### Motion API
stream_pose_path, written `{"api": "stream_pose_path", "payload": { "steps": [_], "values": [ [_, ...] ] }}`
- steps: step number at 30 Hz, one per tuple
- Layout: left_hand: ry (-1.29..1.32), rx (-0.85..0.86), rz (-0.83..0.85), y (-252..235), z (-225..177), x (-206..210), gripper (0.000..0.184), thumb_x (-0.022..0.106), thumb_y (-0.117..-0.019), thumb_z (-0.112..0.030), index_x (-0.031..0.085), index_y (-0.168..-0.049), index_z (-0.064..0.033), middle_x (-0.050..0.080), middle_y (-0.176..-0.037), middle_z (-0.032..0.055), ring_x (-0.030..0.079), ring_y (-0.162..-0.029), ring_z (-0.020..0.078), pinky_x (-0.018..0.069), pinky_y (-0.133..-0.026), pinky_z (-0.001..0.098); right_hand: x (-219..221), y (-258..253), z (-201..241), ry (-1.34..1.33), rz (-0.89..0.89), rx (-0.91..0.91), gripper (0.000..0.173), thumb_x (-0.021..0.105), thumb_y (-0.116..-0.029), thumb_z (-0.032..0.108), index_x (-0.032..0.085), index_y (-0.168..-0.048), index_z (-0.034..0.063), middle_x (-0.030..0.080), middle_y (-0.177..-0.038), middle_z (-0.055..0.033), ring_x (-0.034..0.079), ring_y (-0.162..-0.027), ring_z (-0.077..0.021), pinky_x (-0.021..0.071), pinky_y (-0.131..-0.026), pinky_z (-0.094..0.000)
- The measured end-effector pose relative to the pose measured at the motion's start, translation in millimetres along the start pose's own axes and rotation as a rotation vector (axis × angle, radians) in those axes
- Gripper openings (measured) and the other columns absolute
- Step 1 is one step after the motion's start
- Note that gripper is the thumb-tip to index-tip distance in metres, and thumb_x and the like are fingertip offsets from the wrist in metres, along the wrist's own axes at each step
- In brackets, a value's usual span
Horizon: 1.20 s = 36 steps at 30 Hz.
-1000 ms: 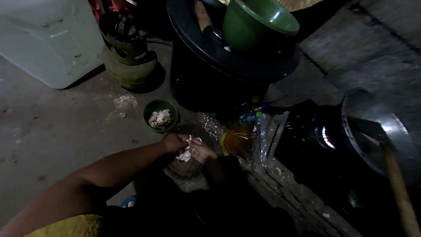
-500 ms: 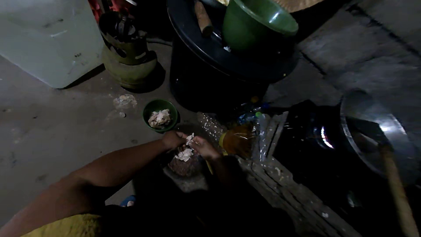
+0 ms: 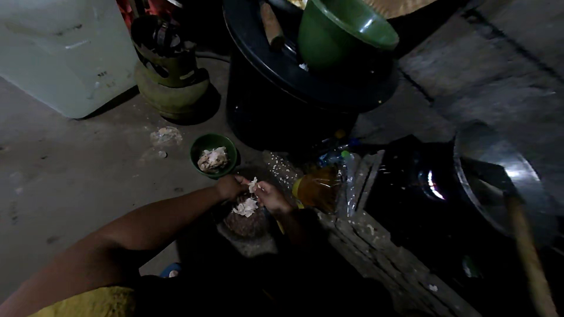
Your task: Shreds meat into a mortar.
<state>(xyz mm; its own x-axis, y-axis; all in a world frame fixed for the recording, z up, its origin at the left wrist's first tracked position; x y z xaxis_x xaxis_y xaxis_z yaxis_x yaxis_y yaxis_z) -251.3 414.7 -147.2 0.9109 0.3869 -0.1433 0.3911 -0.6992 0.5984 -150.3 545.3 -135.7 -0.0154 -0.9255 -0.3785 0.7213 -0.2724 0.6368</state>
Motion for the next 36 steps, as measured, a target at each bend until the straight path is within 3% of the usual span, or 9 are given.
{"api": "stream_pose_path", "payload": {
  "steps": [3,7,14,19,24,27,29,32,36],
  "values": [
    [0.076,0.022,0.046,-6.0,5.6,2.0,0.021,0.064,-0.1004,-0.017,0.069,-0.117,-0.0062,0.068,-0.093,0.004,0.063,-0.077,0.009,0.0546,-0.076,0.0306,-1.6,-3.3,-3.7,0.04,-0.029,-0.003,0.031,0.051,-0.1091,0.025,0.059,-0.125,-0.0007,0.061,-0.098,-0.0102,0.057,-0.076,-0.0123,0.0516,-0.072,-0.0306],
    [0.135,0.061,0.083,-5.3,8.1,0.8,0.026,0.064,-0.1015,-0.022,0.067,-0.12,-0.0038,0.067,-0.098,0.0053,0.062,-0.082,0.0089,0.0542,-0.08,0.0306,0.0,-4.6,-4.4,-0.064,-0.017,-0.019,0.027,0.054,-0.1078,0.022,0.06,-0.121,-0.001,0.058,-0.09,-0.0054,0.054,-0.069,-0.0077,0.0489,-0.065,-0.0252],
    [0.238,0.023,0.02,-6.7,12.9,-6.5,0.022,0.059,-0.1037,-0.02,0.065,-0.116,-0.0029,0.063,-0.091,0.0038,0.059,-0.076,0.009,0.0516,-0.073,0.0283,0.8,5.3,-8.6,-0.791,0.039,-0.066,0.021,0.034,-0.1094,0.01,0.054,-0.108,0.0052,0.059,-0.08,-0.0014,0.056,-0.062,-0.0085,0.0489,-0.056,-0.0219],
    [0.192,0.035,0.032,-8.8,14.1,-4.4,0.021,0.062,-0.1016,-0.021,0.069,-0.113,-0.0048,0.065,-0.089,0.0024,0.06,-0.075,0.008,0.0525,-0.073,0.0283,-3.5,0.7,-10.8,-0.377,-0.052,-0.046,0.028,0.05,-0.108,0.013,0.057,-0.132,0.0005,0.063,-0.097,-0.0067,0.06,-0.073,-0.0101,0.053,-0.067,-0.0258],
    [-0.102,0.057,0.041,-5.3,5.7,-2.6,0.027,0.063,-0.1028,-0.028,0.07,-0.119,-0.0075,0.068,-0.102,0.0069,0.063,-0.088,0.0127,0.0528,-0.087,0.0362,3.6,-4.6,-6.9,-0.067,-0.033,-0.041,0.034,0.057,-0.107,0.027,0.056,-0.128,-0.0005,0.062,-0.095,-0.0093,0.057,-0.073,-0.011,0.0513,-0.069,-0.029],
    [-0.196,0.018,-0.033,-5.1,5.0,-9.8,0.03,0.058,-0.1052,-0.028,0.069,-0.121,-0.0051,0.069,-0.111,0.0156,0.065,-0.102,0.025,0.0496,-0.097,0.0484,5.2,3.5,-1.8,-0.098,0.001,-0.068,0.03,0.055,-0.1077,0.021,0.056,-0.127,-0.0018,0.059,-0.094,-0.0076,0.055,-0.072,-0.0084,0.0502,-0.067,-0.0259],
    [-0.165,0.002,-0.103,-10.6,15.3,-17.5,0.03,0.06,-0.1039,-0.03,0.071,-0.117,-0.0049,0.07,-0.108,0.016,0.067,-0.101,0.0271,0.0507,-0.096,0.0508,4.0,11.3,2.8,-0.149,0.007,-0.097,0.027,0.054,-0.1075,0.017,0.056,-0.126,-0.0019,0.059,-0.091,-0.0051,0.056,-0.069,-0.0059,0.0504,-0.065,-0.0231],
    [-0.025,0.037,-0.092,-14.1,20.6,-16.9,0.03,0.065,-0.1015,-0.03,0.071,-0.116,-0.0048,0.07,-0.104,0.0122,0.066,-0.095,0.0207,0.0528,-0.092,0.0453,0.0,8.7,-3.0,-0.171,-0.006,-0.108,0.027,0.053,-0.1074,0.015,0.058,-0.127,-0.003,0.061,-0.091,-0.0055,0.056,-0.069,-0.0064,0.0506,-0.067,-0.0244],
    [0.105,-0.015,0.014,-6.5,9.2,-5.6,0.03,0.056,-0.1065,-0.029,0.067,-0.125,-0.0075,0.066,-0.099,0.003,0.061,-0.083,0.0078,0.0518,-0.082,0.0304,5.4,-0.4,-7.8,-0.227,-0.06,-0.107,0.029,0.051,-0.1082,0.014,0.058,-0.132,-0.0011,0.063,-0.097,-0.0078,0.057,-0.069,-0.0075,0.0511,-0.065,-0.0247]
  ]
}}
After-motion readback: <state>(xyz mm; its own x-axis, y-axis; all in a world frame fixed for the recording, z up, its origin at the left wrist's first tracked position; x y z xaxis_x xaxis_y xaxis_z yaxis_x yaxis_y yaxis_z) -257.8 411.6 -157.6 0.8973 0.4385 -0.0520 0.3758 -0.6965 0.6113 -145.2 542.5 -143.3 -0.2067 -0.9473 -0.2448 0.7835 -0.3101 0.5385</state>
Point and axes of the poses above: each hand's wrist, its own y-axis away from the middle knuckle, its own x-axis out of the palm, z = x × y, the point moved 3 cm from there along -y, towards the middle knuckle
